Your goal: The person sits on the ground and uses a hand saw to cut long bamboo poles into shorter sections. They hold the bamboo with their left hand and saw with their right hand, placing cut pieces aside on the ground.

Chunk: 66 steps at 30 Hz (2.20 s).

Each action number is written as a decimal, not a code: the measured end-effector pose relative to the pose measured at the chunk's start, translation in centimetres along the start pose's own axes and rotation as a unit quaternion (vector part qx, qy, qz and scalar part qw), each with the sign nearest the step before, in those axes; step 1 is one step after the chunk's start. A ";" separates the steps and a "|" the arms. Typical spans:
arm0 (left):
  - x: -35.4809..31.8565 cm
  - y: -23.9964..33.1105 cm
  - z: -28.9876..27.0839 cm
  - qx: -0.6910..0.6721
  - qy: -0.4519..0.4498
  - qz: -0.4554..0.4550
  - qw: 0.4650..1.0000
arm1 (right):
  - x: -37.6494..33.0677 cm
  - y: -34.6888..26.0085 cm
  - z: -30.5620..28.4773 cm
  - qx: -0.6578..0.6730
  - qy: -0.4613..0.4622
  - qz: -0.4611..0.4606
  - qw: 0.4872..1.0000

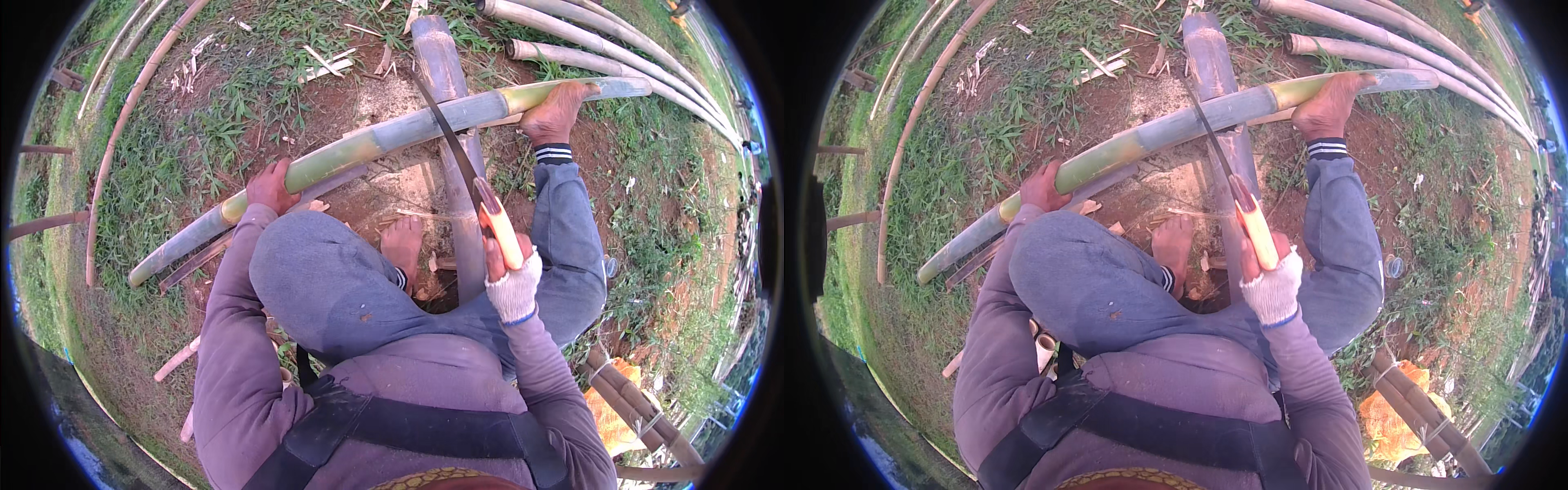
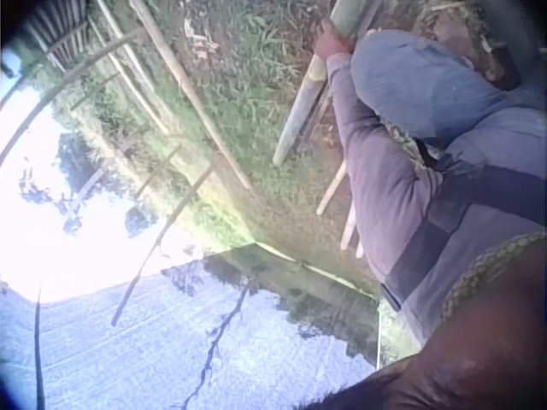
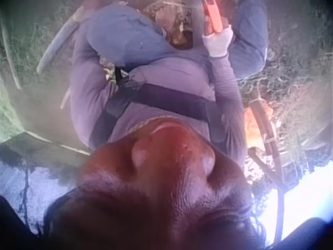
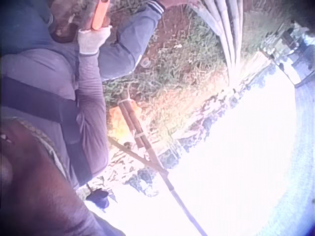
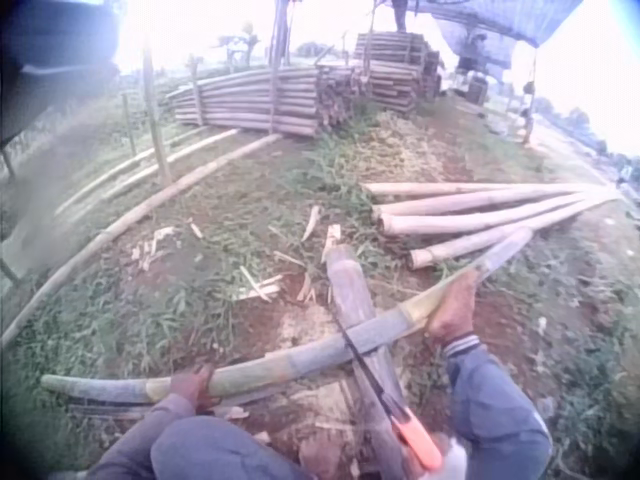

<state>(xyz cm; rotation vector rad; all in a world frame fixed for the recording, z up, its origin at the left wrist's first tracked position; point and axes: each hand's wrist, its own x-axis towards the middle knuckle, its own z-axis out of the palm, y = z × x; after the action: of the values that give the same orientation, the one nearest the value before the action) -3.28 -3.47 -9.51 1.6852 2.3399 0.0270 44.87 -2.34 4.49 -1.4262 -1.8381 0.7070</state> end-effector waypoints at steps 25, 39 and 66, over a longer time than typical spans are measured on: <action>0.5 1.3 -0.7 -0.006 -0.004 -0.008 1.000 | 1.9 0.8 1.2 -0.003 0.004 -0.034 0.999; 1.1 1.3 -0.5 -0.012 0.008 0.017 1.000 | 8.4 1.5 5.9 0.006 0.058 -0.024 0.998; 3.1 10.9 -2.2 -0.008 -0.084 0.016 0.996 | 5.3 1.9 3.5 0.038 0.022 -0.012 0.999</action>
<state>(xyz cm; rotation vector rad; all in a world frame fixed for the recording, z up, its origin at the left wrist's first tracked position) 5.46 3.31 -6.19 1.6500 2.1843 -0.0863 42.38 3.28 1.87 -1.3591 -1.7732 0.7194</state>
